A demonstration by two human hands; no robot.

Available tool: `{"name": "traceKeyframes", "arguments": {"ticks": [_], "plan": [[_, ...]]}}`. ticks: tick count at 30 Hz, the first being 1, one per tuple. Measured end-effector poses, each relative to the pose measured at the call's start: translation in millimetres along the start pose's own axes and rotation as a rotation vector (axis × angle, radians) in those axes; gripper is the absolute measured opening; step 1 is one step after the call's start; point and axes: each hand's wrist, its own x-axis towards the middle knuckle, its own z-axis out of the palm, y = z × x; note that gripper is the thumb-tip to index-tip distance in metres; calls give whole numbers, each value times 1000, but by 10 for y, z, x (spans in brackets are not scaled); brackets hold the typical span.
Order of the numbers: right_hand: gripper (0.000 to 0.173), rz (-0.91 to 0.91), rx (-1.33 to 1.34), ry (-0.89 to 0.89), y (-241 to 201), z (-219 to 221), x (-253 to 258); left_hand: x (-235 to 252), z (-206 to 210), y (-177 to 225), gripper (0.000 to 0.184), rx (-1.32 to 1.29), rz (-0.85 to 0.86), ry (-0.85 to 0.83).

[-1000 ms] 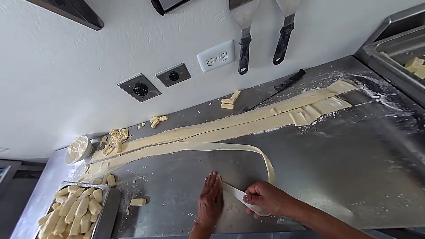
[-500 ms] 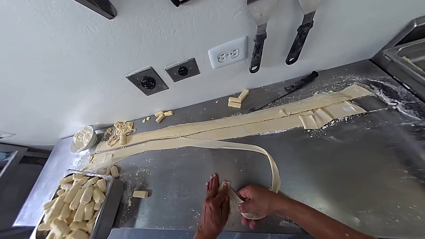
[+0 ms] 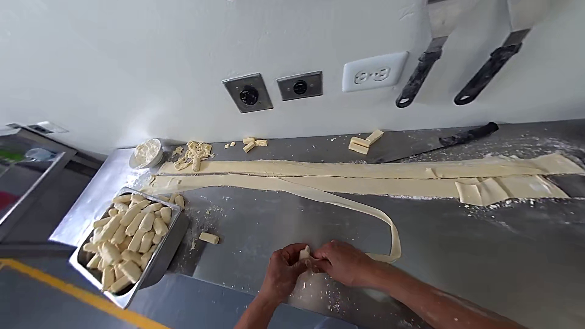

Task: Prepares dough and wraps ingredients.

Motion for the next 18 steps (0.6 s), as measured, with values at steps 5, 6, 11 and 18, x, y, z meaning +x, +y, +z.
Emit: {"name": "traceKeyframes", "arguments": {"ticks": [5,6,11,18], "plan": [[39,13,89,3,95,-325,270,-88,-578,-16,32,-377,-47,282],[38,-14,23,-28,81,-343,378,-133,-608,17,33,-490,-58,257],[34,-106,-374,-14,-87,-376,843,-176,-441,23,39,-807,2,162],[102,-320,-311,122,-458,-193,482,-239,-241,-122,40,-843,-33,200]]}}
